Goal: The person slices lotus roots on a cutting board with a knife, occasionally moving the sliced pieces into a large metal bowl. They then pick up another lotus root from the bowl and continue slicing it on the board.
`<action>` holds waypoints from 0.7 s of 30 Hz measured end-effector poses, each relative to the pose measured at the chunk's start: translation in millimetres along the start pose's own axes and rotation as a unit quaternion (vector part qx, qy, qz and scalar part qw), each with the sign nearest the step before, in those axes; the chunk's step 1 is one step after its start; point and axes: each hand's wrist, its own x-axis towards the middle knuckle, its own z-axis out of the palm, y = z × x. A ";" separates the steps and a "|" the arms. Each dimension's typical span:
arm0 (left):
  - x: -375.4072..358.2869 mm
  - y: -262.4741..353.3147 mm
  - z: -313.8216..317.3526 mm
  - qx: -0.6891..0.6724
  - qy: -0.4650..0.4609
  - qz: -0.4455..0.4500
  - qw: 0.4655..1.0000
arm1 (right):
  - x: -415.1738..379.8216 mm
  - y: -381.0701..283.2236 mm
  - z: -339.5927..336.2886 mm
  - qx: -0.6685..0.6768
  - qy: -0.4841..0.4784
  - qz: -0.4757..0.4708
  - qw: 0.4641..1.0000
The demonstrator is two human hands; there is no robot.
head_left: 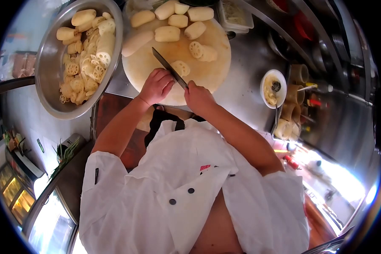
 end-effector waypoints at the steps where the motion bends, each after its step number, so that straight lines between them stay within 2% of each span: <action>1: 0.4 1.5 -1.5 0.001 -0.005 0.004 1.000 | 5.1 -0.3 2.7 0.002 0.004 -0.003 1.000; 5: -1.5 2.3 -5.5 0.019 -0.001 0.011 1.000 | 4.7 -1.5 -6.2 0.004 0.000 -0.007 1.000; 12: -13.1 -8.1 6.8 0.009 0.008 0.010 1.000 | -52.0 -24.3 -64.5 -0.010 -0.072 0.034 0.997; 21: -22.3 -19.1 18.6 0.004 0.032 0.007 0.999 | -71.7 -29.7 -71.5 0.014 -0.066 0.061 0.996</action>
